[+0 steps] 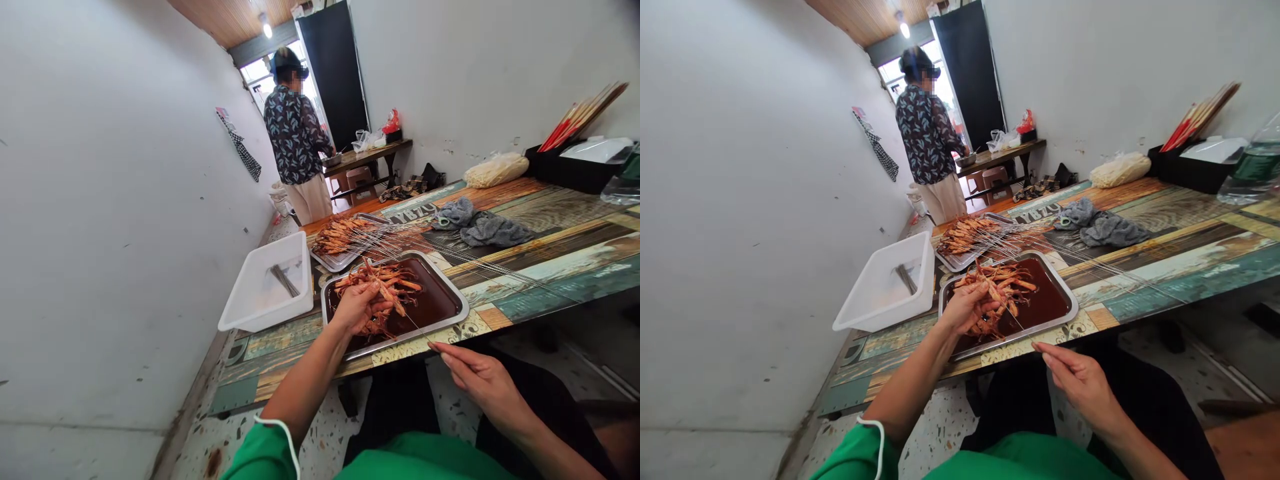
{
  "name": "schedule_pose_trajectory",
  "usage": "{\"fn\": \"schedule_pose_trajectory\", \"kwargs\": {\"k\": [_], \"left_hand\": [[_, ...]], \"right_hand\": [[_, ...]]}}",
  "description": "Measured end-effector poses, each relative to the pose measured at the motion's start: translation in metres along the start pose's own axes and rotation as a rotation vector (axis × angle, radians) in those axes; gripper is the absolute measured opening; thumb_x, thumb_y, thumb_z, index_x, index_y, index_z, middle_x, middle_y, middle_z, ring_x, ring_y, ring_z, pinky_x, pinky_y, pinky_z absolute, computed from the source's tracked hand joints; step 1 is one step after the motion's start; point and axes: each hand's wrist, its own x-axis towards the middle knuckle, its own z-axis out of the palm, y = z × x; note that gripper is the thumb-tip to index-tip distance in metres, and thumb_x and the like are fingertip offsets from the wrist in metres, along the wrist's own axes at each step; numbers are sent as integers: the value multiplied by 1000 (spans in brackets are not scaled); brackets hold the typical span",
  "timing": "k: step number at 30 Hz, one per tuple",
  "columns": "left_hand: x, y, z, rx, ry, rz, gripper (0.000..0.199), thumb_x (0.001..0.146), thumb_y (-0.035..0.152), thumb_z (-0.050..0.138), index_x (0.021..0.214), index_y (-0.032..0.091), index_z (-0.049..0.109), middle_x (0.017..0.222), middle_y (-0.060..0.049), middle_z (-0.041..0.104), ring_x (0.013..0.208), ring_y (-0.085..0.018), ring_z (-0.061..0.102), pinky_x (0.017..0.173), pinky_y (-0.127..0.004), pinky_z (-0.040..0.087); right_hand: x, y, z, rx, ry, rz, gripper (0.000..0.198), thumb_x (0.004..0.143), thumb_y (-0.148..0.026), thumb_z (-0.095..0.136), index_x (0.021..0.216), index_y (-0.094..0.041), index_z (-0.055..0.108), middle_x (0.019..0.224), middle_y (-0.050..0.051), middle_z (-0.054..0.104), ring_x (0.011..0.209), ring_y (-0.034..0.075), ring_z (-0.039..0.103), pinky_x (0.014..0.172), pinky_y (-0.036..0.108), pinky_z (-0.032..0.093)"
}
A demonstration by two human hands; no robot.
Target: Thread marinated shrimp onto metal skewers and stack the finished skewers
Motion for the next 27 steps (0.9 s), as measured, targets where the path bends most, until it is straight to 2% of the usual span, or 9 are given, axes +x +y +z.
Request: {"fn": "schedule_pose_trajectory", "kwargs": {"k": [5, 13, 27], "left_hand": [[0, -1, 2, -6, -15, -9, 26, 70, 32, 67, 78, 8, 65, 82, -10, 68, 72, -13, 64, 65, -21, 52], [0, -2, 1, 33, -28, -15, 29, 71, 34, 65, 80, 7, 65, 83, -11, 67, 72, -14, 64, 66, -22, 52], [-1, -2, 2, 41, -85, -9, 31, 73, 35, 64, 84, 6, 66, 87, -14, 67, 77, -17, 65, 67, -22, 53]], "right_hand": [[3, 0, -3, 169, -125, 179, 57, 75, -48, 58, 118, -11, 57, 45, -12, 14, 39, 4, 10, 37, 19, 9], [8, 2, -4, 11, -56, 36, 58, 72, -53, 58, 112, -11, 62, 46, -10, 15, 40, 5, 15, 38, 21, 10], [13, -2, 0, 2, -60, -14, 58, 74, -49, 58, 115, -8, 60, 43, -10, 23, 38, 5, 19, 36, 21, 13]]}}
